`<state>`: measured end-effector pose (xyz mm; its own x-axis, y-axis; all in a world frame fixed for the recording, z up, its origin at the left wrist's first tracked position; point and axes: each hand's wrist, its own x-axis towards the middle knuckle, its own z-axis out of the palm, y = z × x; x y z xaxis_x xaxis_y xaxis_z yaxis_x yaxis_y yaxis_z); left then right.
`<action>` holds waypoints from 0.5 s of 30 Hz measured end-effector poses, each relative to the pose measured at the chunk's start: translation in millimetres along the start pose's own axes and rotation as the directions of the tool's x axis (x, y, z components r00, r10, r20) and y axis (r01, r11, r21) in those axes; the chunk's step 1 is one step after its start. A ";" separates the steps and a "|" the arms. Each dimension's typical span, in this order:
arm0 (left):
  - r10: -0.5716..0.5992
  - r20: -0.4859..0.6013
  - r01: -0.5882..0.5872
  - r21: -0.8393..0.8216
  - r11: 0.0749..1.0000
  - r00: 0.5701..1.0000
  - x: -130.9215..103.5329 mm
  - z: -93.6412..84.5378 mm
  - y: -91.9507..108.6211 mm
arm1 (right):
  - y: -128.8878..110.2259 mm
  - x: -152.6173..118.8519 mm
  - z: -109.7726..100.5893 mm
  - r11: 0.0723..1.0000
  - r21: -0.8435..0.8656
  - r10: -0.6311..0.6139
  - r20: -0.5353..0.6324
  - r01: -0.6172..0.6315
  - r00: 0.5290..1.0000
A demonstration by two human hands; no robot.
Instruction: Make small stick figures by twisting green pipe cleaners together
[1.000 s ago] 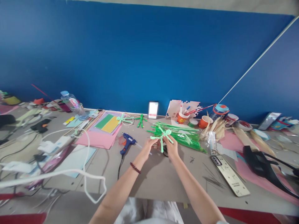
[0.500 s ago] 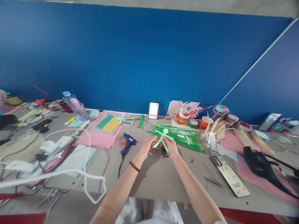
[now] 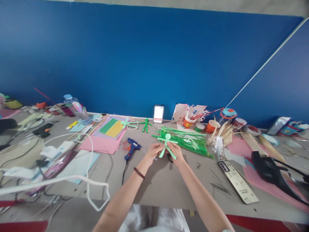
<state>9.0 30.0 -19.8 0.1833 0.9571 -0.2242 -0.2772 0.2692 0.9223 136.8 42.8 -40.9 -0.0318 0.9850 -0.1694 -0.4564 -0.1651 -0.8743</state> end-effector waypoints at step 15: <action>0.050 0.142 -0.026 -0.164 0.986 0.989 1.9 0.1 -3.2 | 1.3 -1.3 2.1 0.995 0.096 0.037 -0.026 -0.034 0.999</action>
<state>10.3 30.9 -23.2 0.3014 0.9444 -0.1312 -0.4330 0.2582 0.8636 134.4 41.5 -40.9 -0.0251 0.9766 -0.2134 -0.5385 -0.1931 -0.8202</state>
